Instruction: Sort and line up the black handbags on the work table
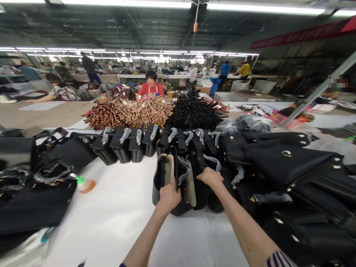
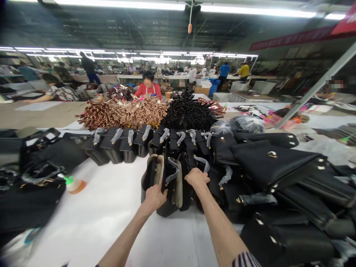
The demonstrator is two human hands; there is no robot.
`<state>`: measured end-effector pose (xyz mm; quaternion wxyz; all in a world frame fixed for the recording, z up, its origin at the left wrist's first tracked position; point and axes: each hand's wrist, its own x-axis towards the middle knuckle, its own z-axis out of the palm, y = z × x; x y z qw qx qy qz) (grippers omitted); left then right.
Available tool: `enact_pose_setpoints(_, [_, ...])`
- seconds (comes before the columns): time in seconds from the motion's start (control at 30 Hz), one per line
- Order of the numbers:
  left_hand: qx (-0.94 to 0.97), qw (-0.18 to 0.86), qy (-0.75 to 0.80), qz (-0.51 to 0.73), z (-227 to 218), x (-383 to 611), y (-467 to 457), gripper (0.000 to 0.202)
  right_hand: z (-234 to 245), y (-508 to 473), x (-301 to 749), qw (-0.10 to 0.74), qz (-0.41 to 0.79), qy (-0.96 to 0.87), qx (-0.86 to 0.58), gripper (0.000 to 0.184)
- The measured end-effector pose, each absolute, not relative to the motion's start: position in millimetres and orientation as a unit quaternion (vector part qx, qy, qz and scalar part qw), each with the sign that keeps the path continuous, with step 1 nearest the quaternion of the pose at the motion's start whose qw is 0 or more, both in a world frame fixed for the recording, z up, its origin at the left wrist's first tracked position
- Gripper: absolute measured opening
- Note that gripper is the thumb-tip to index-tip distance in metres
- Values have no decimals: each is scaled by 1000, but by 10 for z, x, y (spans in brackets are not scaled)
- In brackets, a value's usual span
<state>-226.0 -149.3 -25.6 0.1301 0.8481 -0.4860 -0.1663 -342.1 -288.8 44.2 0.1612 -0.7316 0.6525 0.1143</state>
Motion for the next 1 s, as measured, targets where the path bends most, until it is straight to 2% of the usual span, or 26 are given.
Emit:
enact_pose_setpoints(0.27, [826, 122, -508, -210, -234, -2114, -1419, 37, 430, -2442, -3129, 101, 70, 604, -787, 23])
enact_pose_setpoints(0.5, [780, 139, -541, -283, -61, -2498, -900, 34, 639, -1989, -3583, 132, 70, 522, -840, 29])
enact_pose_setpoints(0.53, [765, 146, -545, -311, -46, -2606, -796, 39, 654, -1897, -3716, 138, 79, 515, -842, 30])
enact_pose_setpoints(0.6, [722, 144, -560, -380, -45, -2860, -613, 67, 661, -1717, -3985, 156, 104, 506, -842, 31])
enact_pose_setpoints(0.67, [685, 114, -572, -437, -77, -3144, -489, 91, 637, -1572, -4218, 172, 132, 508, -833, 31])
enact_pose_setpoints(0.7, [675, 90, -577, -452, -99, -3283, -453, 96, 612, -1518, -4310, 174, 139, 516, -827, 31])
enact_pose_setpoints(0.83, [693, 8, -572, -439, -164, -3704, -424, 97, 484, -1417, -4523, 143, 89, 538, -826, 35])
enact_pose_setpoints(0.93, [717, 39, -555, -420, -180, -3831, -435, 97, 483, -1420, -4607, 149, 56, 520, -839, 33])
enact_pose_setpoints(1.0, [726, 72, -552, -404, -184, -3867, -429, 96, 554, -1423, -4656, 195, 50, 494, -846, 23])
